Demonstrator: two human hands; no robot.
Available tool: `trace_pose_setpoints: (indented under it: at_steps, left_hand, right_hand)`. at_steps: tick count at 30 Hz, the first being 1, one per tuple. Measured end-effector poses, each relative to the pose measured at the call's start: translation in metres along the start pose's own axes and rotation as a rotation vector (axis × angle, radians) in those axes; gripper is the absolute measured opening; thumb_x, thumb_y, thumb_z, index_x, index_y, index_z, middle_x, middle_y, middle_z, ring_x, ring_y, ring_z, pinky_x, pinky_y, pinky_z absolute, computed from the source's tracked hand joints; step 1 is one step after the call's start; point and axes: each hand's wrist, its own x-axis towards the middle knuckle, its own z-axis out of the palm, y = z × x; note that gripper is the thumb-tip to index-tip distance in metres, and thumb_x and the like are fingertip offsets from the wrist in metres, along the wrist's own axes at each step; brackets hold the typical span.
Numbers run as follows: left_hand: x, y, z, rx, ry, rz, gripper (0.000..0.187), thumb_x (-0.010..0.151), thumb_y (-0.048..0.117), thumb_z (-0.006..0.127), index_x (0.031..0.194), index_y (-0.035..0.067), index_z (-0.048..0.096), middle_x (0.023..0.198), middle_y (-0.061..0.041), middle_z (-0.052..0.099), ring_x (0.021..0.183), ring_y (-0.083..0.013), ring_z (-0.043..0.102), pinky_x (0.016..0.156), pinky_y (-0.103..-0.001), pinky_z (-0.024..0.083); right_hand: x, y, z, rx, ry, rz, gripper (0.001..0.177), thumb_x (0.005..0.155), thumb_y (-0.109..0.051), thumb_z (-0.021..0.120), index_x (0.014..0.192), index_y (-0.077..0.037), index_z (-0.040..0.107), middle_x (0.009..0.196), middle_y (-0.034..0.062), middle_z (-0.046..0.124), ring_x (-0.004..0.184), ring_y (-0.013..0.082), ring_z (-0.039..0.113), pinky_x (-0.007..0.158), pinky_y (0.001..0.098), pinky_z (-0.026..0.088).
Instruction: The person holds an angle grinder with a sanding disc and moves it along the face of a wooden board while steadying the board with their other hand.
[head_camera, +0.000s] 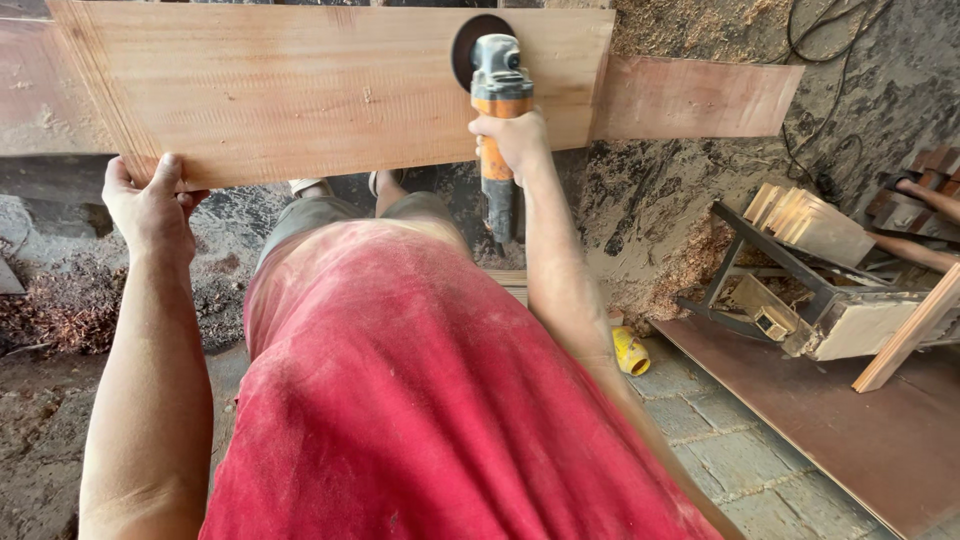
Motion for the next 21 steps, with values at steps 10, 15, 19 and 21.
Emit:
trace_pose_setpoints:
  at_steps: [10, 15, 19, 21]
  left_hand:
    - [0.005, -0.004, 0.002, -0.007, 0.019, 0.012, 0.022, 0.108, 0.004, 0.069, 0.122, 0.004, 0.053, 0.108, -0.008, 0.067, 0.068, -0.0071, 0.06, 0.071, -0.03, 0.065]
    - [0.0, 0.001, 0.005, 0.051, 0.07, -0.013, 0.023, 0.109, 0.005, 0.069, 0.125, 0.004, 0.052, 0.112, -0.008, 0.065, 0.074, -0.0076, 0.062, 0.075, -0.028, 0.068]
    - [-0.002, -0.001, 0.008, -0.009, 0.059, 0.016, 0.022, 0.109, 0.003, 0.067, 0.125, 0.004, 0.052, 0.113, -0.008, 0.066, 0.081, -0.0102, 0.066, 0.071, -0.027, 0.065]
    - [-0.001, -0.003, 0.008, 0.001, 0.068, 0.021, 0.021, 0.109, 0.003, 0.067, 0.125, 0.004, 0.052, 0.113, -0.009, 0.066, 0.082, -0.0106, 0.067, 0.072, -0.027, 0.065]
  right_hand:
    - [-0.011, -0.008, 0.028, -0.529, -0.117, -0.113, 0.025, 0.065, -0.013, 0.087, 0.084, -0.003, 0.075, 0.074, 0.0084, 0.077, 0.064, 0.0154, 0.075, 0.062, 0.0317, 0.061]
    - [0.003, -0.002, -0.049, -0.243, -0.045, 0.061, 0.024, 0.07, -0.005, 0.079, 0.092, -0.003, 0.07, 0.073, 0.0068, 0.071, 0.06, 0.0167, 0.07, 0.058, 0.0346, 0.063]
    - [0.015, 0.01, -0.121, -0.03, -0.033, 0.032, 0.031, 0.073, -0.003, 0.078, 0.102, -0.003, 0.068, 0.074, 0.007, 0.069, 0.058, 0.0171, 0.067, 0.057, 0.0338, 0.06]
    - [0.02, 0.018, -0.138, 0.037, 0.018, 0.035, 0.027, 0.077, -0.003, 0.078, 0.101, 0.001, 0.067, 0.074, 0.0089, 0.067, 0.057, 0.0201, 0.067, 0.055, 0.0354, 0.057]
